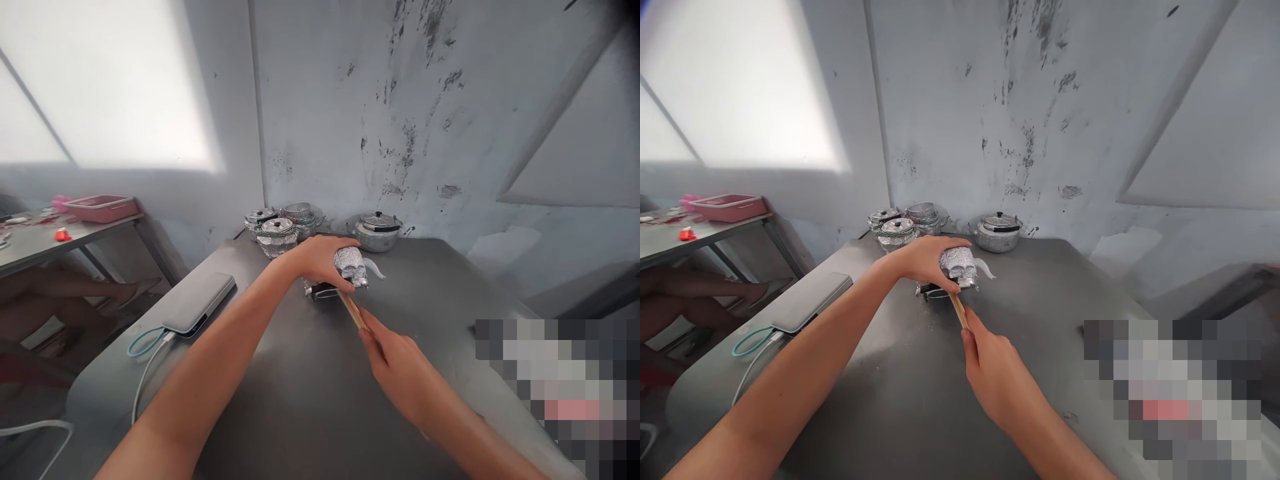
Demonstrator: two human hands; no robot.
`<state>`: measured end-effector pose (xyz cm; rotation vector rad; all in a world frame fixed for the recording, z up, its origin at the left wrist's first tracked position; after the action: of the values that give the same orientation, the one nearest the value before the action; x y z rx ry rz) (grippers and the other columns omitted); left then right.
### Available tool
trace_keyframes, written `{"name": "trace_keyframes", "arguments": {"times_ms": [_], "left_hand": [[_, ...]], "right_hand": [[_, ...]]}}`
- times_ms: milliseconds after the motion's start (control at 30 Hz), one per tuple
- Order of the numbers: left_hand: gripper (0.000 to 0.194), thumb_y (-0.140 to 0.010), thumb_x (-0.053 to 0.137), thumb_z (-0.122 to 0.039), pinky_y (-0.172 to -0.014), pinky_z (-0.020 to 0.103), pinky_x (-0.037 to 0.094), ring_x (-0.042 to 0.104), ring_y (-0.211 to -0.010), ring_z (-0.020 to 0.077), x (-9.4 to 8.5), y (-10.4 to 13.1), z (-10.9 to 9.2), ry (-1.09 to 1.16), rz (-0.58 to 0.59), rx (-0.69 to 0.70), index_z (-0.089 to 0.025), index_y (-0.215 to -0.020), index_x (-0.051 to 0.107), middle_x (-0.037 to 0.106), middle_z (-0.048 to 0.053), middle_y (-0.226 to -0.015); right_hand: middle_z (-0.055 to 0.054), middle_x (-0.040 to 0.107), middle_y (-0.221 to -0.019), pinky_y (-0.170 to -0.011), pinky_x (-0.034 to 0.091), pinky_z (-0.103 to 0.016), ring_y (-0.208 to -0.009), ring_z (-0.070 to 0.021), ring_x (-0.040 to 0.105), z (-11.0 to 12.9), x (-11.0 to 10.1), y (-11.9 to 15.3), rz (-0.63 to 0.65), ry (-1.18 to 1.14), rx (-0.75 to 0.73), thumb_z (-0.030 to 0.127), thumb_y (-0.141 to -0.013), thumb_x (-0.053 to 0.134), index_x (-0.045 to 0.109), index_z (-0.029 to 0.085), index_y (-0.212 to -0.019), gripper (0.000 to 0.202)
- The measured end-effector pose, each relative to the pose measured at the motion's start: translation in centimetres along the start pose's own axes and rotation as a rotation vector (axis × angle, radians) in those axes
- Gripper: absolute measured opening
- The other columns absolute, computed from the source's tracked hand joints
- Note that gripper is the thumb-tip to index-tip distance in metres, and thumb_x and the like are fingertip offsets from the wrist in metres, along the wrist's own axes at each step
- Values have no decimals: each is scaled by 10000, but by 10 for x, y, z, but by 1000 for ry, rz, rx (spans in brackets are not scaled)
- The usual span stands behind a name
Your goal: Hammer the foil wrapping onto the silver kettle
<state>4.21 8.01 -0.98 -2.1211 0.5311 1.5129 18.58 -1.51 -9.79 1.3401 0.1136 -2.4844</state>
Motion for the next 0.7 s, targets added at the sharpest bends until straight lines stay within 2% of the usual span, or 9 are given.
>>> {"name": "trace_keyframes", "arguments": {"times_ms": [100, 333, 467, 533, 600, 700], "left_hand": [[972, -653, 714, -637, -1045, 373, 396, 458, -1328, 305, 0, 0, 0, -3, 0, 8, -315, -1499, 359, 442, -2, -1517], [975, -624, 749, -636, -1037, 367, 409, 483, -1309, 298, -2, 0, -1, 37, -21, 3, -318, -1478, 402, 487, -6, -1483], [979, -606, 759, -654, -1019, 368, 414, 496, -1295, 308, -1, 1, 0, 78, -11, 6, -347, -1465, 405, 492, -5, -1474], [1075, -577, 772, -666, -933, 370, 458, 565, -1207, 323, 0, 1, 3, 105, 6, -30, -346, -1501, 325, 572, 28, -1382], [1171, -538, 784, -684, -812, 363, 489, 632, -1070, 332, 1, 1, 6, 118, 10, -91, -299, -1517, 268, 661, 64, -1212], [1133, -514, 779, -710, -711, 347, 487, 654, -963, 330, -1, 1, 6, 93, -9, -130, -238, -1449, 348, 691, 75, -1048]], "right_hand": [[23, 547, -605, -519, 300, -272, -513, -186, 478, -4, 0, 1, -9, 1, 10, 390, -1003, 218, 461, 270, -1386, 470], [-11, 628, -699, -578, 329, -286, -584, -199, 542, -10, 13, -3, 36, 21, -24, 371, -1000, 218, 498, 239, -1345, 463], [-11, 622, -702, -581, 335, -284, -593, -207, 547, -10, 10, -3, 2, 25, 2, 387, -1003, 205, 414, 238, -1442, 508], [-4, 597, -664, -571, 326, -285, -568, -210, 535, -11, 9, -2, 5, 67, 33, 377, -1000, 206, 401, 236, -1455, 515], [-4, 587, -655, -571, 320, -287, -560, -210, 533, -10, 9, -1, 24, 89, 20, 357, -996, 215, 427, 235, -1434, 502], [2, 569, -639, -558, 315, -286, -546, -205, 524, -6, 5, -1, 3, 56, -18, 372, -999, 212, 446, 240, -1417, 497]]}}
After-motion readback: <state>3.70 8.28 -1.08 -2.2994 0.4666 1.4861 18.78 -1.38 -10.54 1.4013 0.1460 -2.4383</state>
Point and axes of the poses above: each hand's wrist, its own y-axis away from the middle knuckle, its own x-axis out of the palm, z = x × y, the point moved 7 cm from there along -y, towards the middle knuckle
